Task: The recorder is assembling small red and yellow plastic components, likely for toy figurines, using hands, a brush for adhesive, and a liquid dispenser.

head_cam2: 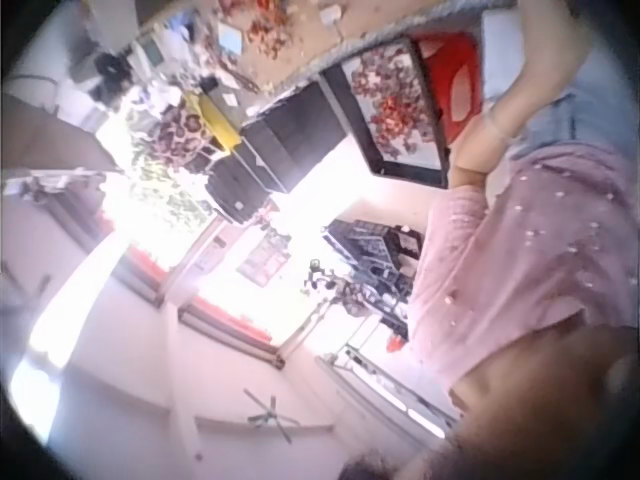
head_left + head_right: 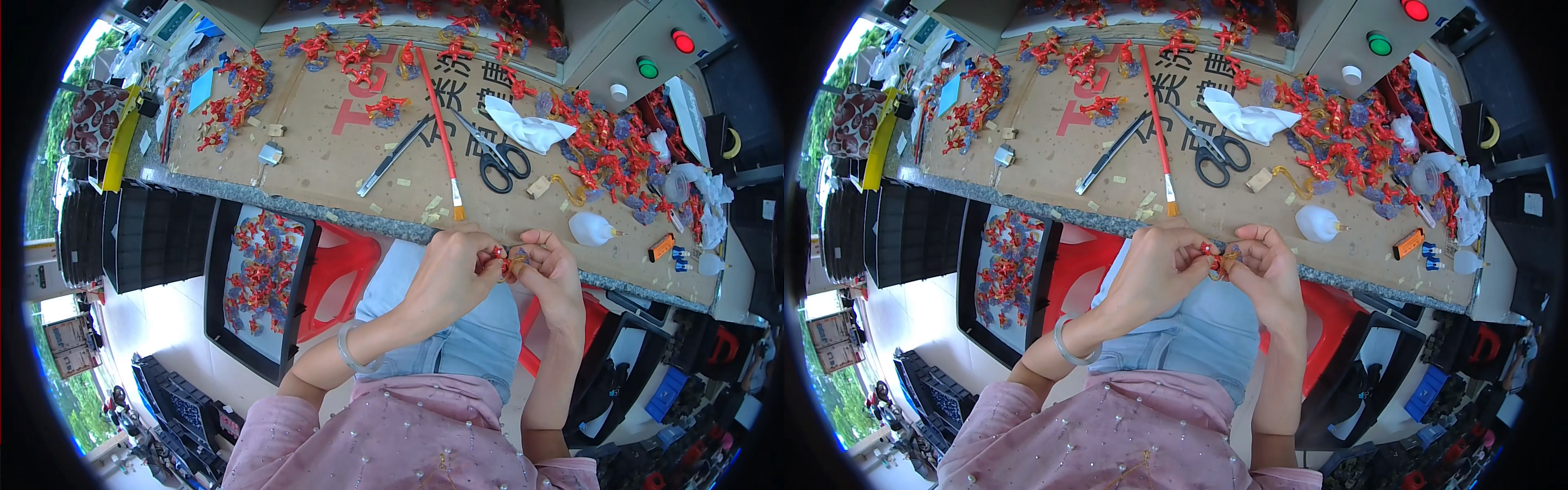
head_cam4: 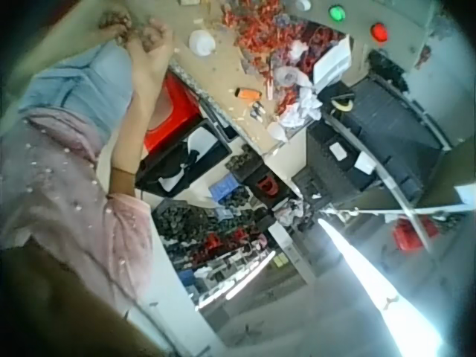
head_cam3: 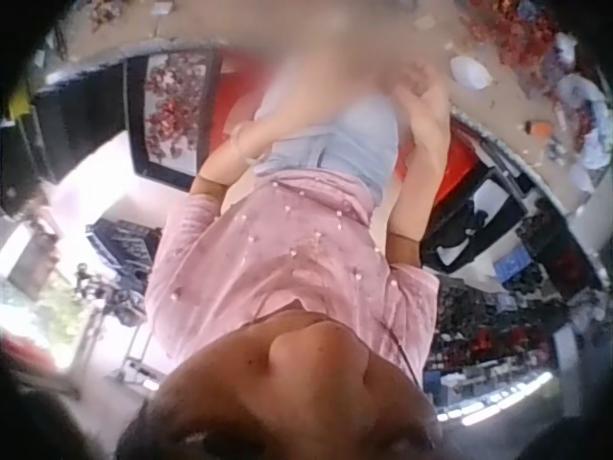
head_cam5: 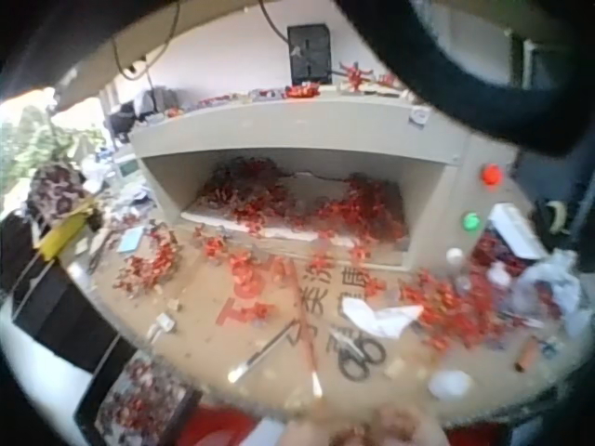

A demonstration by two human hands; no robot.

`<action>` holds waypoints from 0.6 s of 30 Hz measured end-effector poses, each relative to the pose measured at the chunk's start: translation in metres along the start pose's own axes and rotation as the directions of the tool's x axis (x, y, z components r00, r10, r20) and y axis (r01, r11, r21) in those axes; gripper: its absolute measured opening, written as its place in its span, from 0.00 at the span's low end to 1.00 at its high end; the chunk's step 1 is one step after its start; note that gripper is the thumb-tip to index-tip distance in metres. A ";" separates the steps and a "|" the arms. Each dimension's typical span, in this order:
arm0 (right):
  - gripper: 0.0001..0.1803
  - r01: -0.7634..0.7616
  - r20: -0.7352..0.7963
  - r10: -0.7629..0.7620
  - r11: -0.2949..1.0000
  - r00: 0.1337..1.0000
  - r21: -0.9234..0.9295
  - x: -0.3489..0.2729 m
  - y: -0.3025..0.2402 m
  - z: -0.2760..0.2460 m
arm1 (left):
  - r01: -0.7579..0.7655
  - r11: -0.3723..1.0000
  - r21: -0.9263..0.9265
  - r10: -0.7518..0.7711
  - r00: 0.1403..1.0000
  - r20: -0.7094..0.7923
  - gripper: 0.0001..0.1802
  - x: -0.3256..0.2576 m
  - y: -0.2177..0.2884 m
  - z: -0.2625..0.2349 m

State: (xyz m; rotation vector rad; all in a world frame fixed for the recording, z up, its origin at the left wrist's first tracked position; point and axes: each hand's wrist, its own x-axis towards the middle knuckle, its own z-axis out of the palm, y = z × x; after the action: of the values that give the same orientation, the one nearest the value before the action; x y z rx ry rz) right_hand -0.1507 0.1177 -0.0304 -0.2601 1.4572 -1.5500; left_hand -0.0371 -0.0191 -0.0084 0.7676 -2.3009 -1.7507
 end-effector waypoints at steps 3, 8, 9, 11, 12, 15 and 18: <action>0.23 -0.002 -0.007 0.002 1.000 1.000 0.002 0.000 0.001 0.000 | -0.009 1.000 0.005 0.009 1.000 -0.004 0.07 0.000 -0.002 0.001; 0.23 -0.010 -0.016 0.010 1.000 1.000 -0.010 0.000 0.000 0.001 | -0.018 0.998 -0.062 0.015 0.998 -0.059 0.04 0.000 -0.003 0.004; 0.23 -0.008 -0.010 0.008 1.000 1.000 -0.008 0.000 0.001 0.000 | -0.018 0.998 -0.062 0.014 0.998 -0.059 0.04 0.000 -0.003 0.004; 0.23 -0.006 -0.005 0.006 1.000 1.000 -0.006 0.000 0.001 0.000 | -0.021 0.998 -0.059 0.017 0.998 -0.058 0.04 0.000 -0.002 0.004; 0.23 -0.005 -0.005 0.005 1.000 1.000 0.002 0.000 0.001 0.000 | -0.021 0.998 -0.059 0.017 0.998 -0.057 0.04 0.000 -0.002 0.003; 0.23 -0.004 -0.004 0.004 1.000 1.000 0.009 0.000 0.001 0.000 | 0.005 1.000 -0.016 -0.005 1.000 -0.004 0.07 0.000 -0.002 0.002; 0.23 -0.005 -0.004 0.005 1.000 1.000 0.009 0.000 0.001 0.000 | 0.009 1.000 -0.019 -0.009 1.000 -0.005 0.07 0.000 -0.002 0.002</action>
State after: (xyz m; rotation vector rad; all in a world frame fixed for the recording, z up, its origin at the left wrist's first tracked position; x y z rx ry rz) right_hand -0.1506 0.1175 -0.0311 -0.2483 1.4522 -1.5536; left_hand -0.0371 -0.0182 -0.0110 0.7792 -2.2773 -1.7698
